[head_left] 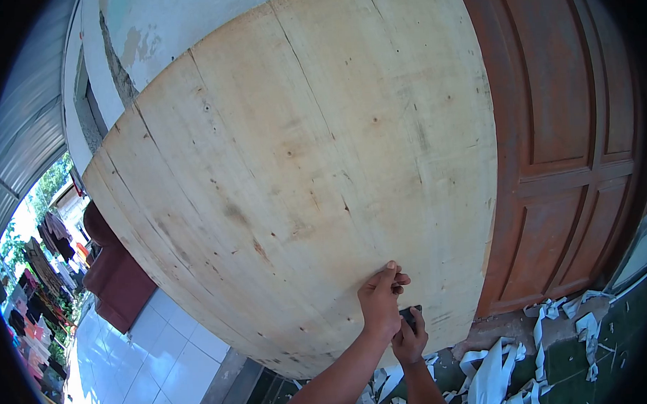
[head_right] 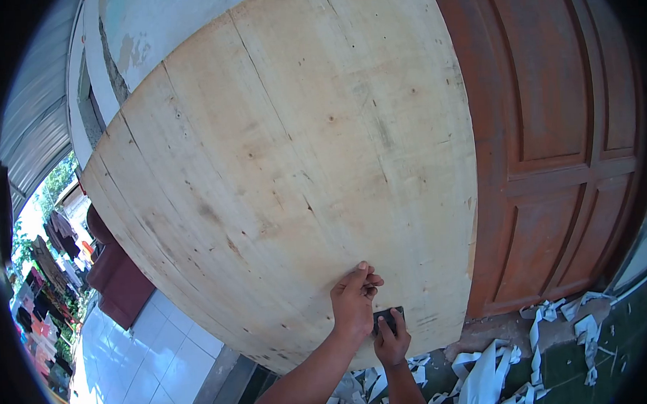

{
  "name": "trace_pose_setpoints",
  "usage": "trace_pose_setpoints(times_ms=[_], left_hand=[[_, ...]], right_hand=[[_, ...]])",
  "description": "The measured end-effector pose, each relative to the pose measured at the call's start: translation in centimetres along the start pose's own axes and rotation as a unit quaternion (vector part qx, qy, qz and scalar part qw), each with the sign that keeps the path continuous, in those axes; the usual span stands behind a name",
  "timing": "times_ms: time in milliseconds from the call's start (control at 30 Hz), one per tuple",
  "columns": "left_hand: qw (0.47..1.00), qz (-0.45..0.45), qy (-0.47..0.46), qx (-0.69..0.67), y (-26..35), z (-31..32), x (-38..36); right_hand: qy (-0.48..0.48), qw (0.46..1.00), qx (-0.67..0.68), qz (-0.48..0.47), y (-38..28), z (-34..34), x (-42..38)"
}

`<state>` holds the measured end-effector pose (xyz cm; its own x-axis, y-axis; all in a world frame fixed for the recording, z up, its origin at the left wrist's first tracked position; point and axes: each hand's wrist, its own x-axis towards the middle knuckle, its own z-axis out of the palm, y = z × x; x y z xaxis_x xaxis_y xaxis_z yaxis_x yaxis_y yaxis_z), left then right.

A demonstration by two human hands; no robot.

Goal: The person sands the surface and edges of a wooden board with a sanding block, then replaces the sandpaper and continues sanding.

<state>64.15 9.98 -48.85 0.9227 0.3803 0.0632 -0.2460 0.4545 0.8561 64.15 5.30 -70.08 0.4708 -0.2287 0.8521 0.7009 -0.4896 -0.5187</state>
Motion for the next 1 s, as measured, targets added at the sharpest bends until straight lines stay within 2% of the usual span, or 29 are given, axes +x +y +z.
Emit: trace_pose_setpoints(times_ms=[233, 433, 633, 1000], left_hand=[[1.000, 0.007, -0.014, 0.020, -0.3, -0.5, 0.2], [0.999, -0.011, -0.010, -0.029, 0.1, -0.1, -0.1], [0.999, 0.005, -0.019, -0.027, 0.5, -2.0, 0.1], [0.999, -0.003, -0.005, -0.036, 0.8, -1.7, 0.1]], right_hand=[[-0.008, 1.000, -0.004, 0.005, -0.4, -0.2, 0.2], [-0.016, 1.000, 0.003, -0.007, 0.4, -0.1, -0.2], [-0.014, 1.000, 0.015, -0.001, 0.2, -0.1, 0.0], [-0.014, 1.000, 0.006, -0.010, -0.1, -0.2, 0.2]])
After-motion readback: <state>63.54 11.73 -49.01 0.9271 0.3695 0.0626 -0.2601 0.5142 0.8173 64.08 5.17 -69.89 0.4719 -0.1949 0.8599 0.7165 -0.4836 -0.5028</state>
